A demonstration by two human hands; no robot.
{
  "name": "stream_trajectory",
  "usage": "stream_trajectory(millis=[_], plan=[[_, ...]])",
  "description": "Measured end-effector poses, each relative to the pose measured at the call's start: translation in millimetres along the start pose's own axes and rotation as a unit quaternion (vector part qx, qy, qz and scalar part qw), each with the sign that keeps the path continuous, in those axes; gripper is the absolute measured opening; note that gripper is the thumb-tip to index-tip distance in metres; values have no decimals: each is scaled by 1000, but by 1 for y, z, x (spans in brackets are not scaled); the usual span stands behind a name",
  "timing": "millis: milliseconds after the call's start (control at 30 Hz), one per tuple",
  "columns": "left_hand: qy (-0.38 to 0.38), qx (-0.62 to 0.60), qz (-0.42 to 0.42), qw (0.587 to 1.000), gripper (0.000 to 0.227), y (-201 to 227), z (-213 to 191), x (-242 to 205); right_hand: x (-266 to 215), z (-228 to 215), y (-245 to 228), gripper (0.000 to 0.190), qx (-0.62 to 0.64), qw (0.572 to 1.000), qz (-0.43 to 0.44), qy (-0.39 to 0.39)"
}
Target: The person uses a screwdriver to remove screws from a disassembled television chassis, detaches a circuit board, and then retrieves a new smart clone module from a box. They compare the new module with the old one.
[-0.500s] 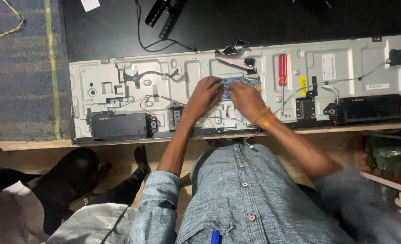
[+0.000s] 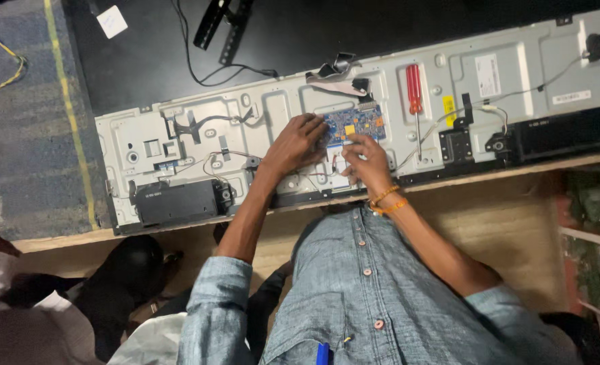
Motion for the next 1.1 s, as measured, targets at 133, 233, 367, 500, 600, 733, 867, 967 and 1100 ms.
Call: stream_trajectory(millis=[133,233,367,500,600,733,867,967,1100], plan=[[25,53,33,998,59,0,0,1,7,3,0,49,-58,997,26,41],[17,50,33,998,57,-1,1,0,13,8,-3,52,-77,996,3,43],[41,53,24,997,53,3,4,-3,8,-2,-15,45,-99,995,9,-30],[59,65,-12,996,48,8,11,-15,1,-27,-40,30,-252,962,-96,41],[96,112,-35,988,54,11,14,-23,15,-51,-54,25,-317,930,-139,121],[166,2,-78,983,51,18,14,-15,54,-74,-46,32,-161,980,87,79],[311,-212,-143,915,34,34,10,0,70,-70,-44,40,209,976,-10,-60],[427,-450,-218,754,43,52,14,8,54,-53,-48,48,260,962,-23,-75],[358,-525,-318,704,41,72,21,25,12,-12,-63,46,183,977,-45,-94]])
Point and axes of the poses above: each hand's wrist, its own x-axis towards the middle knuckle, its own z-axis out of the palm, y = z × x, the point moved 2 cm from there along x, towards the middle knuckle, and after that the axes turned 8 degrees about -y, right-handed, at the moved point
